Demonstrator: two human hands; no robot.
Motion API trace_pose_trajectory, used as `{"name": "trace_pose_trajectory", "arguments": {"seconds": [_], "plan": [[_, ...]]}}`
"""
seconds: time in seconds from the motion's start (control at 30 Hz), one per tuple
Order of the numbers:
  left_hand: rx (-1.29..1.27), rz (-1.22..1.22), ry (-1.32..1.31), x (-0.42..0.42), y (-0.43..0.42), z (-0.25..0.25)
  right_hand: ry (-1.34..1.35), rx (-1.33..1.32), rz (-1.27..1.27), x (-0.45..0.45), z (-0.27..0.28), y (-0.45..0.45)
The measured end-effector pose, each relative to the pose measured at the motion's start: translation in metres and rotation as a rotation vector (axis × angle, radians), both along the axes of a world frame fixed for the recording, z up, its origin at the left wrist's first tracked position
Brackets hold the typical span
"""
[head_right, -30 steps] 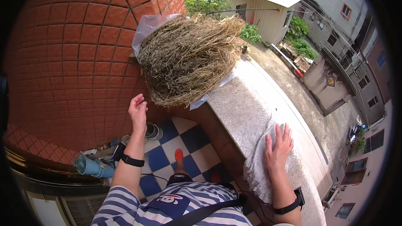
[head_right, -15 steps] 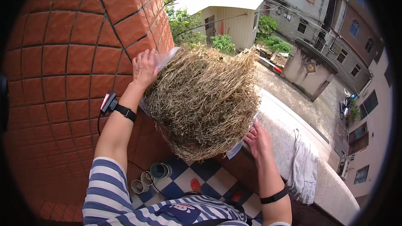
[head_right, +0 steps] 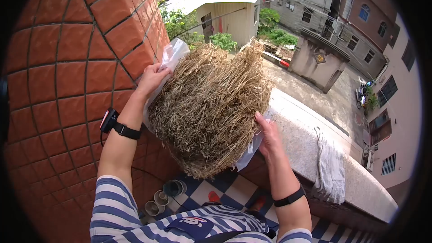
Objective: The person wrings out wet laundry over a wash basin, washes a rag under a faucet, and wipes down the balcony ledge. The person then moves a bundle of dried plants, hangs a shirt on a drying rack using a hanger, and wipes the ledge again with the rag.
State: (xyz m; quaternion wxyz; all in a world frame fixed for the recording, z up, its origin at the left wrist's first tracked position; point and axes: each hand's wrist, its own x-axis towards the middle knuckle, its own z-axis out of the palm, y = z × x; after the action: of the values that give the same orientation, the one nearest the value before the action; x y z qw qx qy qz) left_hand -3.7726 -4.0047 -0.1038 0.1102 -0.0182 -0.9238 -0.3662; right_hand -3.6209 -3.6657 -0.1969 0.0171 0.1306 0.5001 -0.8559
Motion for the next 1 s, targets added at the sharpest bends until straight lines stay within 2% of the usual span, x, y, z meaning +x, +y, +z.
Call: {"name": "trace_pose_trajectory", "arguments": {"seconds": [0.07, 0.1, 0.13, 0.23, 0.37, 0.53, 0.6, 0.63, 0.67, 0.7, 0.77, 0.87, 0.9, 0.93, 1.0], "plan": [[0.384, -0.278, -0.018, 0.019, -0.006, 0.002, 0.067, -0.159, -0.004, -0.001, 0.01, -0.012], [0.574, -0.324, -0.04, 0.035, -0.006, 0.007, 0.065, -0.152, 0.022, -0.003, 0.011, -0.015], [0.583, -0.293, -0.029, 0.053, -0.007, 0.012, 0.096, -0.081, 0.018, -0.005, 0.01, -0.018], [0.989, -0.381, -0.196, 0.109, -0.016, 0.021, 0.129, 0.061, 0.03, 0.001, 0.029, -0.038], [1.023, -0.255, -0.05, 0.206, -0.006, 0.016, 0.172, 0.141, 0.107, 0.023, 0.059, -0.045], [1.038, 0.027, 0.214, 0.34, 0.045, 0.019, 0.148, 0.225, 0.272, 0.053, 0.071, -0.053], [0.859, 0.261, 0.177, 0.394, 0.065, 0.008, 0.223, 0.143, 0.56, 0.054, 0.054, -0.06], [0.723, 0.36, 0.313, 0.415, 0.077, -0.005, 0.207, 0.166, 0.661, 0.058, 0.046, -0.067], [0.563, 0.437, 0.421, 0.402, 0.105, -0.006, 0.197, 0.183, 0.74, 0.032, 0.053, -0.061], [0.597, 0.575, 0.431, 0.413, 0.121, -0.018, 0.195, 0.177, 0.847, 0.033, 0.05, -0.072], [0.639, 0.754, 0.434, 0.426, 0.145, -0.033, 0.233, 0.367, 0.855, 0.029, 0.054, -0.088], [0.628, 0.938, 0.427, 0.428, 0.181, -0.051, 0.277, 0.322, 1.091, 0.033, 0.069, -0.107], [0.801, 0.982, 0.469, 0.431, 0.184, -0.058, 0.27, 0.272, 1.152, 0.034, 0.056, -0.118], [0.972, 1.023, 0.512, 0.432, 0.187, -0.067, 0.224, 0.34, 1.198, 0.035, 0.05, -0.126], [0.998, 1.088, 0.54, 0.453, 0.176, -0.097, 0.231, 0.386, 1.309, 0.066, 0.034, -0.157]]}}
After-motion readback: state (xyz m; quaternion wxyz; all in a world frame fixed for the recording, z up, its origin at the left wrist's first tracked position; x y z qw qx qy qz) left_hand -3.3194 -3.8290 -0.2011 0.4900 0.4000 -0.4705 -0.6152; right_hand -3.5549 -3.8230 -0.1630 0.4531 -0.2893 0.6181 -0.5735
